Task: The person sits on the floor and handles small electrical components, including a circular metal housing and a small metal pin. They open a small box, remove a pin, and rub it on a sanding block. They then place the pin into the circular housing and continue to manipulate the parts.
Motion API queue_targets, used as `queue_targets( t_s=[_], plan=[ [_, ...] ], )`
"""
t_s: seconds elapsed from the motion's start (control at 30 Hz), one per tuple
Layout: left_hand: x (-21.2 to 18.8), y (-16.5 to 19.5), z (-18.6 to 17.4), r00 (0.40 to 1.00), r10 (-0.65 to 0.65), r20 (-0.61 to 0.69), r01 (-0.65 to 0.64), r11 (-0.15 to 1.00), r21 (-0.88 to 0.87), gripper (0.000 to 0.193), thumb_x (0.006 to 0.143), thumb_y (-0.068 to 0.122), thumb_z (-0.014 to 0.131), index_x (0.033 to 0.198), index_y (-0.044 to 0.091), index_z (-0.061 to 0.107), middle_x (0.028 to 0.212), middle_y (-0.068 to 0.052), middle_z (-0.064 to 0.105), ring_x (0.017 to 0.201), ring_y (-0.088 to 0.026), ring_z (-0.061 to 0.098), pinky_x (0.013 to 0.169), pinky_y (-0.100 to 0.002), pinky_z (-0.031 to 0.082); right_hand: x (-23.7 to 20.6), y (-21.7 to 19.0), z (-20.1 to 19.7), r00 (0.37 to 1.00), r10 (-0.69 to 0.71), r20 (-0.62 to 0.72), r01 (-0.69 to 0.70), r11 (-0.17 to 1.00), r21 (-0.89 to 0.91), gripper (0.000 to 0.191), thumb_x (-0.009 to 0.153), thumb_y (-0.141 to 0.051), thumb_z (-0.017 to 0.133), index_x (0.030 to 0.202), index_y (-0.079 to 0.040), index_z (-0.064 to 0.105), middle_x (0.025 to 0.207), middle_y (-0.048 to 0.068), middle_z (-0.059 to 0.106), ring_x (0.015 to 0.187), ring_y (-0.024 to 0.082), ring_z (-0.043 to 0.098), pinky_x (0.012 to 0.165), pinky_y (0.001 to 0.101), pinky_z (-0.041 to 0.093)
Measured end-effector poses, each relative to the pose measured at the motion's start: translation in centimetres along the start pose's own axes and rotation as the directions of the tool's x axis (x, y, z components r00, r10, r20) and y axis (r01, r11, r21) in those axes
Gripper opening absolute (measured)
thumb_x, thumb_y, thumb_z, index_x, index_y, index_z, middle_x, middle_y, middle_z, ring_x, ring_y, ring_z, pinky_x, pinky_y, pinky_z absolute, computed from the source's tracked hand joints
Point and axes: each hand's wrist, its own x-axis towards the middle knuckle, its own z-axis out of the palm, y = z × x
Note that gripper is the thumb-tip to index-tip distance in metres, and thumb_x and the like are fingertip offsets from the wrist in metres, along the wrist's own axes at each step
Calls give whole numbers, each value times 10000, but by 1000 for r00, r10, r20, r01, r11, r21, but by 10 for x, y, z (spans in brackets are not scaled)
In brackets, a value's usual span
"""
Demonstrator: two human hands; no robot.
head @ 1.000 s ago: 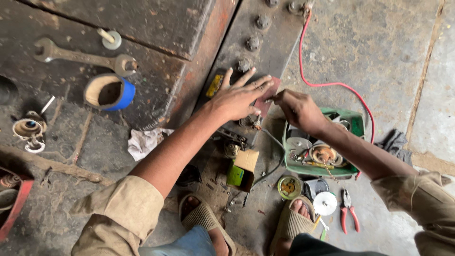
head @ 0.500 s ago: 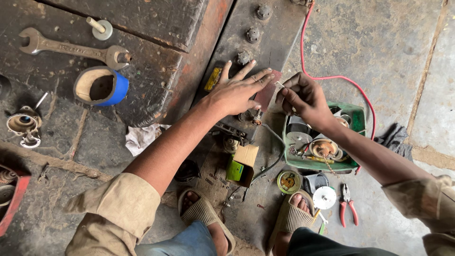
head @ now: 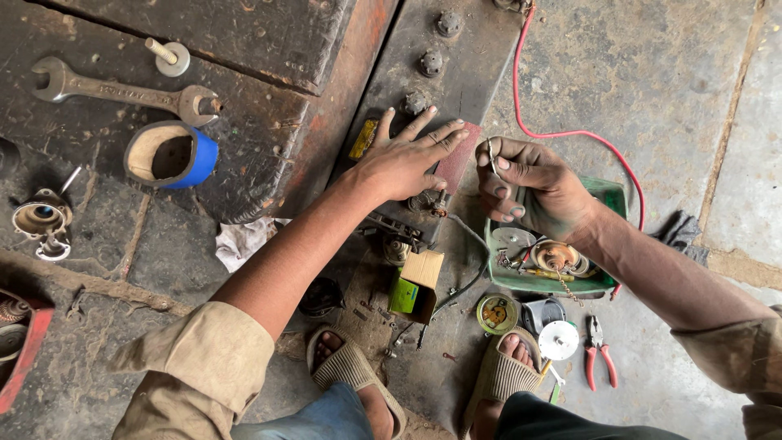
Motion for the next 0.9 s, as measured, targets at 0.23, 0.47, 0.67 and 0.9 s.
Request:
queue_targets(
  t_s=[0.23, 0.47, 0.67, 0.9],
  plan=[
    [0, 1, -3, 1000, -5, 18, 5, 1000, 0, 866, 930, 552, 594, 1622, 336, 120, 1701, 137, 103, 1578, -261, 48, 1168, -755, -42, -3, -1, 4, 999, 15, 33, -16, 999, 50, 155, 1057, -183, 593, 1111, -38, 578, 768, 19, 507, 558, 95, 413, 566, 282, 392],
    [2, 1, -1, 1000, -7, 23, 7, 1000, 2, 863, 932, 546, 600, 1618, 337, 120, 1699, 137, 101, 1575, -253, 47, 1169, -750, -61, 4, 4, -19, 990, -138, 41, 144, 962, -233, 149, 1098, -161, 561, 1142, -23, 596, 869, 74, 639, 657, 121, 580, 611, 274, 498],
    [4, 1, 0, 1000, -6, 21, 7, 1000, -13, 854, 914, 512, 650, 1607, 308, 194, 1702, 122, 128, 1580, -236, 56, 1174, -737, -66, 33, 20, -62, 901, -434, 6, 252, 511, -822, 106, 1073, -80, 579, 1144, -2, 576, 992, 76, 693, 865, 133, 696, 787, 304, 599],
    [0, 4, -2, 1000, -12, -5, 12, 1000, -9, 890, 889, 501, 679, 1614, 309, 200, 1691, 138, 150, 1574, -238, 85, 1185, -733, -27, 35, 30, -69, 809, -490, 324, 310, -114, -944, 159, 962, 17, 665, 1120, 0, 662, 1041, 149, 671, 919, 285, 708, 779, 374, 572]
  ],
)
